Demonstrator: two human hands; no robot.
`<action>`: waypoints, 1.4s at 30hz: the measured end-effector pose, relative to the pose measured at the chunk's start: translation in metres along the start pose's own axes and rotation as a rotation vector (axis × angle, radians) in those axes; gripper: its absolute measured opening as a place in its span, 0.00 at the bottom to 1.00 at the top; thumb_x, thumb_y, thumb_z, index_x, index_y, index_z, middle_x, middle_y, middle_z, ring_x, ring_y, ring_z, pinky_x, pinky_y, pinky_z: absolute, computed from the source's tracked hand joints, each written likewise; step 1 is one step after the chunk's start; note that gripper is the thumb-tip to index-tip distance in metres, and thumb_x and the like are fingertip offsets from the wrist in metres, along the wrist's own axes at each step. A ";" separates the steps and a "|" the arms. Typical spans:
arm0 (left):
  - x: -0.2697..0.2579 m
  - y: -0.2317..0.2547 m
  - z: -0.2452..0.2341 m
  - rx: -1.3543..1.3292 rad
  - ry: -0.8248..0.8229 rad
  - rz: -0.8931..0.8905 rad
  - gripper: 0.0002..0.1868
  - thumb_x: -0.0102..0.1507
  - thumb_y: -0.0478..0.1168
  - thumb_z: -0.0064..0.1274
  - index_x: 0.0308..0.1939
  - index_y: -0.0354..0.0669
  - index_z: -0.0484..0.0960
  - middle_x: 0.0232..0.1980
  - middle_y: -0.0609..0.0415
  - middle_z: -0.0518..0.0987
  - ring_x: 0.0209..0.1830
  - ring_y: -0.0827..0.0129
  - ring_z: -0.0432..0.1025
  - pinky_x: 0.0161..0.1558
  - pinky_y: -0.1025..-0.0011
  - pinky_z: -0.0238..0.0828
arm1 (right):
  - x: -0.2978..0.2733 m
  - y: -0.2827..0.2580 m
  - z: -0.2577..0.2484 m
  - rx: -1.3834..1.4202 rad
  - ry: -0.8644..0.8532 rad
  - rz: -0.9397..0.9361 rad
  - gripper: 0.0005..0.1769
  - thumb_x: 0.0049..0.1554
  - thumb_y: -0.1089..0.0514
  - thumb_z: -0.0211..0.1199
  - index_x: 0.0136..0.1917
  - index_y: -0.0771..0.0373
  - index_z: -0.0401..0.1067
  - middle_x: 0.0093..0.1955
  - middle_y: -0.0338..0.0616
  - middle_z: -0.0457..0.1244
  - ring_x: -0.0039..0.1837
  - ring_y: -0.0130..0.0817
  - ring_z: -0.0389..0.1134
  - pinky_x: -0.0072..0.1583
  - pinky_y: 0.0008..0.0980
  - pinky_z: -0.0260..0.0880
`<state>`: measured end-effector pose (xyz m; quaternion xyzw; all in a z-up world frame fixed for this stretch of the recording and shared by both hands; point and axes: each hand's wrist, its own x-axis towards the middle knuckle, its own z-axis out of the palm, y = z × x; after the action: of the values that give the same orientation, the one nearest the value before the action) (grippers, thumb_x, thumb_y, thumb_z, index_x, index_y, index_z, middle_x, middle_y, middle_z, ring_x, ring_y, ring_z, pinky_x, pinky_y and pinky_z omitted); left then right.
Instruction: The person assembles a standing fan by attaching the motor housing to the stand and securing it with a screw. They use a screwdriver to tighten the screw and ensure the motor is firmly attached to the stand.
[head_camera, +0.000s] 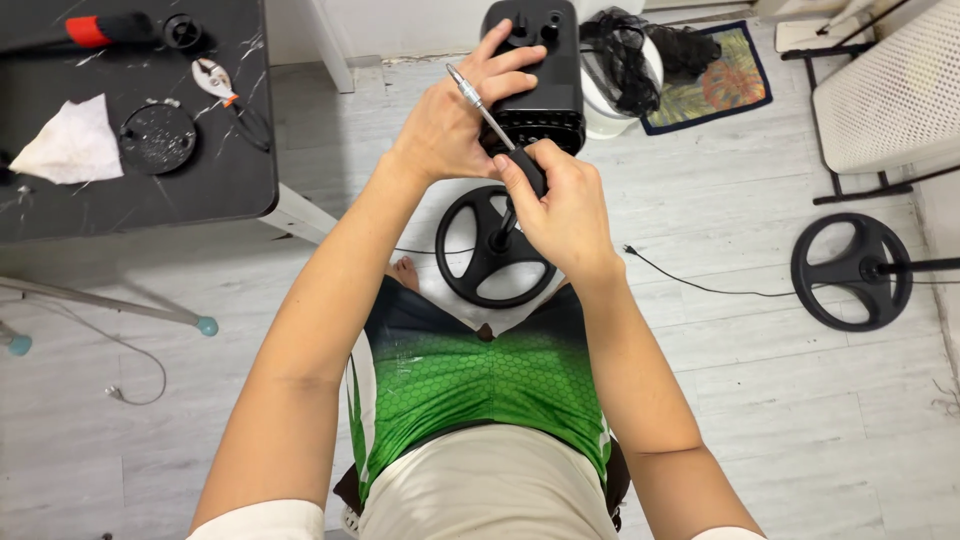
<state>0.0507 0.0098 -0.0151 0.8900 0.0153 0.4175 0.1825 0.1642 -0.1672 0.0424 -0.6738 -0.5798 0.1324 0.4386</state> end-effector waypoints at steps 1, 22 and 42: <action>-0.001 0.003 -0.002 0.009 0.002 0.021 0.48 0.54 0.50 0.79 0.71 0.55 0.64 0.79 0.58 0.67 0.82 0.50 0.54 0.78 0.56 0.64 | 0.000 -0.003 0.004 -0.050 0.012 -0.051 0.15 0.63 0.54 0.66 0.41 0.68 0.72 0.36 0.50 0.67 0.32 0.39 0.66 0.36 0.36 0.63; -0.126 -0.011 -0.127 0.283 0.119 -0.681 0.12 0.63 0.38 0.60 0.51 0.48 0.86 0.47 0.57 0.83 0.51 0.59 0.76 0.47 0.63 0.74 | 0.036 -0.050 0.141 0.000 -0.246 -0.068 0.11 0.61 0.57 0.58 0.53 0.65 0.67 0.41 0.55 0.68 0.44 0.56 0.70 0.47 0.50 0.67; -0.206 -0.084 -0.205 0.909 0.183 -1.179 0.14 0.58 0.48 0.61 0.46 0.52 0.87 0.49 0.58 0.80 0.51 0.59 0.70 0.52 0.56 0.62 | 0.075 -0.040 0.348 0.422 -0.263 0.024 0.13 0.61 0.57 0.63 0.55 0.66 0.67 0.42 0.48 0.69 0.45 0.37 0.73 0.47 0.35 0.71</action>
<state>-0.2260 0.1153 -0.0760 0.6837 0.6757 0.2755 -0.0116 -0.0795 0.0497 -0.1045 -0.5510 -0.5834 0.3422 0.4889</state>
